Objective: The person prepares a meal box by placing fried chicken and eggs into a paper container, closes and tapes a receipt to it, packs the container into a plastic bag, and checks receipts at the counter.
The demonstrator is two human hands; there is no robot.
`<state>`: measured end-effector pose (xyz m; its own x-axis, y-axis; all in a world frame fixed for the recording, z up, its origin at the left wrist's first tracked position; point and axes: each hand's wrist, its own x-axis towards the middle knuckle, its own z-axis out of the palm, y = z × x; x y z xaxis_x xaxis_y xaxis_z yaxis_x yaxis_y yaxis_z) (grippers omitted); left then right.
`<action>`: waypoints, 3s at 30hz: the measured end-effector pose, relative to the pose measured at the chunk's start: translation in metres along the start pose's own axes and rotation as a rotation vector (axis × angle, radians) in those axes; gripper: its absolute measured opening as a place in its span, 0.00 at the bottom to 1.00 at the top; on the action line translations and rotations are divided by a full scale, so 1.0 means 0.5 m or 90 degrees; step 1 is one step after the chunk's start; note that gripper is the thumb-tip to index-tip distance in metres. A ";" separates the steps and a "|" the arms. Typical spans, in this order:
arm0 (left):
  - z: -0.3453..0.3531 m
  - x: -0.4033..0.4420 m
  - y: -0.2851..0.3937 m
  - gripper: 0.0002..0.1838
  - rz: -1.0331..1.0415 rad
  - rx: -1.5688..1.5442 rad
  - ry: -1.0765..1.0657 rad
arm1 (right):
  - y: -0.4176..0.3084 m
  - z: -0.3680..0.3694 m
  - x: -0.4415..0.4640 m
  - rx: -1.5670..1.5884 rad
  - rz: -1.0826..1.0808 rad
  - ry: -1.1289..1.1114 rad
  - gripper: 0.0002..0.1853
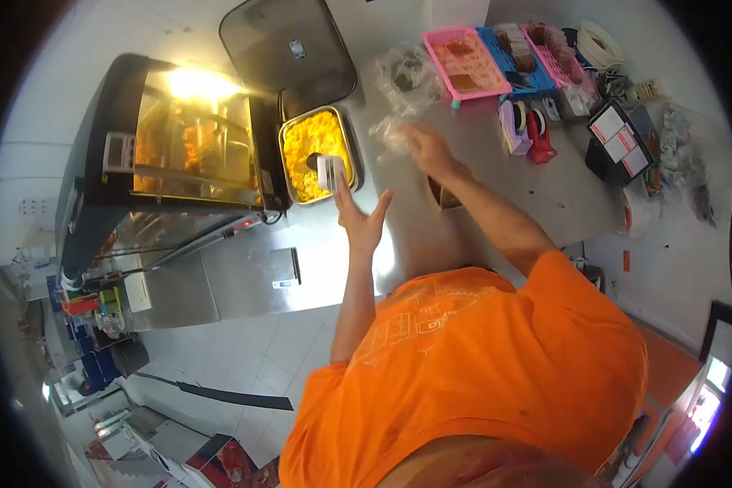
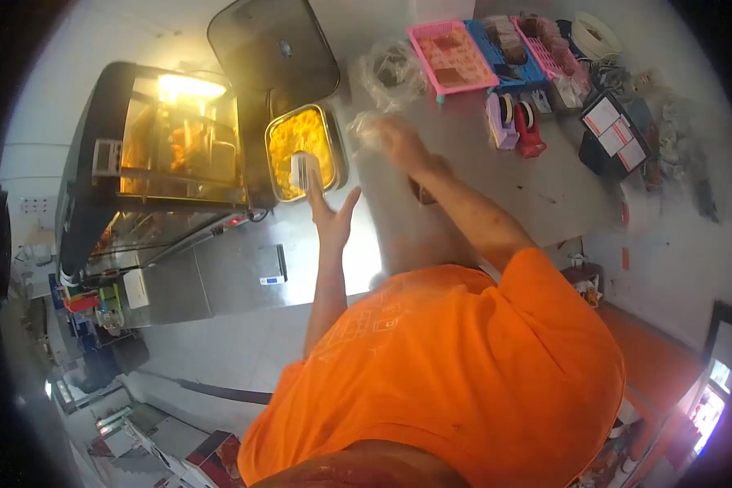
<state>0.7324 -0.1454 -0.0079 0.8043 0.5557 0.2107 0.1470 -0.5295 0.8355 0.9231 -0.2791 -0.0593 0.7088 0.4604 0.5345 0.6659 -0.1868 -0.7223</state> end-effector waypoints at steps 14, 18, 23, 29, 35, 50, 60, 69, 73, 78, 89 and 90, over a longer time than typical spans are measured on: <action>0.216 -0.238 0.109 0.17 -0.291 -0.295 -0.263 | 0.336 -0.084 0.116 -0.103 0.056 0.129 0.16; 0.314 -0.215 0.132 0.19 -0.171 -0.155 -0.453 | 0.236 -0.286 -0.156 -0.120 0.144 -0.061 0.08; 0.505 -0.262 -0.019 0.23 -0.021 -0.080 -0.538 | 0.300 -0.514 -0.461 -0.379 0.299 0.030 0.09; 0.559 -0.284 -0.011 0.27 -0.010 0.187 -0.445 | 0.386 -0.592 -0.602 -0.318 0.428 -0.123 0.11; 0.538 -0.299 -0.066 0.32 0.166 0.306 -0.395 | 0.269 -0.463 -0.575 0.212 0.612 0.070 0.09; 0.525 -0.339 -0.044 0.36 0.104 0.346 -0.337 | 0.136 -0.344 -0.628 -0.054 0.282 -0.140 0.08; 0.527 -0.338 -0.046 0.37 0.073 0.349 -0.356 | 0.141 -0.363 -0.635 -0.195 0.209 -0.046 0.07; 0.532 -0.337 -0.052 0.38 0.058 0.324 -0.370 | 0.154 -0.374 -0.619 -0.246 0.201 -0.107 0.12; 0.516 -0.339 -0.051 0.36 0.077 0.301 -0.402 | 0.153 -0.369 -0.598 -0.274 0.092 -0.186 0.17; 0.478 -0.352 -0.161 0.35 0.079 0.155 -0.204 | 0.204 -0.356 -0.552 -0.472 0.041 -0.250 0.27; 0.389 -0.219 -0.101 0.31 0.214 0.241 -0.130 | 0.157 -0.241 -0.361 -0.174 -0.110 -0.248 0.25; 0.390 -0.212 -0.094 0.29 0.203 0.245 -0.132 | 0.160 -0.233 -0.366 -0.184 -0.114 -0.257 0.24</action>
<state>0.7527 -0.3044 -0.1682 0.9345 0.2111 0.2865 0.0454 -0.8692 0.4924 0.8739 -0.4795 -0.1638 0.4692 0.7943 0.3859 0.8461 -0.2792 -0.4540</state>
